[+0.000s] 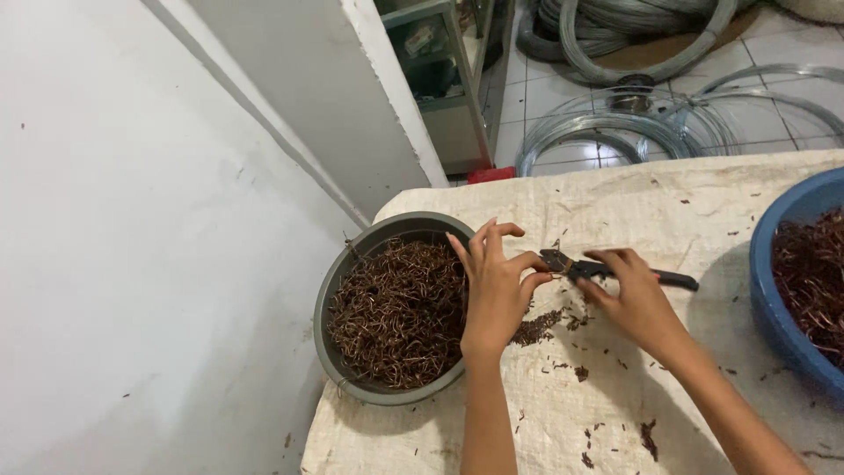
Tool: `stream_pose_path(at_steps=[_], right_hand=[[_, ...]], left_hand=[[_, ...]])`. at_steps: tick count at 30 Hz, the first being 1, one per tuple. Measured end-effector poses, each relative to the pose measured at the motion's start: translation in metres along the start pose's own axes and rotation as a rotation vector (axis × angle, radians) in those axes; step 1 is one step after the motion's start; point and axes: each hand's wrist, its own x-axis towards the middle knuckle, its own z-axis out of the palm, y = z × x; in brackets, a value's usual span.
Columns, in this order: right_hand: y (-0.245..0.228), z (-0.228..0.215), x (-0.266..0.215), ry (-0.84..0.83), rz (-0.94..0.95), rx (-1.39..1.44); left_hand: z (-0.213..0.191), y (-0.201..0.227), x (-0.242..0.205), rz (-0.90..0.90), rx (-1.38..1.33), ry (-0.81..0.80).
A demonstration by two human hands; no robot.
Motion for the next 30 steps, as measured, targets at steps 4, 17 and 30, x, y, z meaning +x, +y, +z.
stream_pose_path(at_steps=[4, 17, 30], right_hand=[[-0.005, 0.001, -0.004, 0.161, -0.203, 0.137], [0.000, -0.125, -0.074, 0.093, 0.123, -0.989], [0.007, -0.109, -0.075, 0.126, 0.196, -1.131]], left_hand=[[0.012, 0.007, 0.001, 0.049, -0.025, 0.031], [0.035, 0.111, 0.000, 0.035, -0.361, -0.369], [0.067, 0.088, -0.012, 0.400, -0.144, -0.393]])
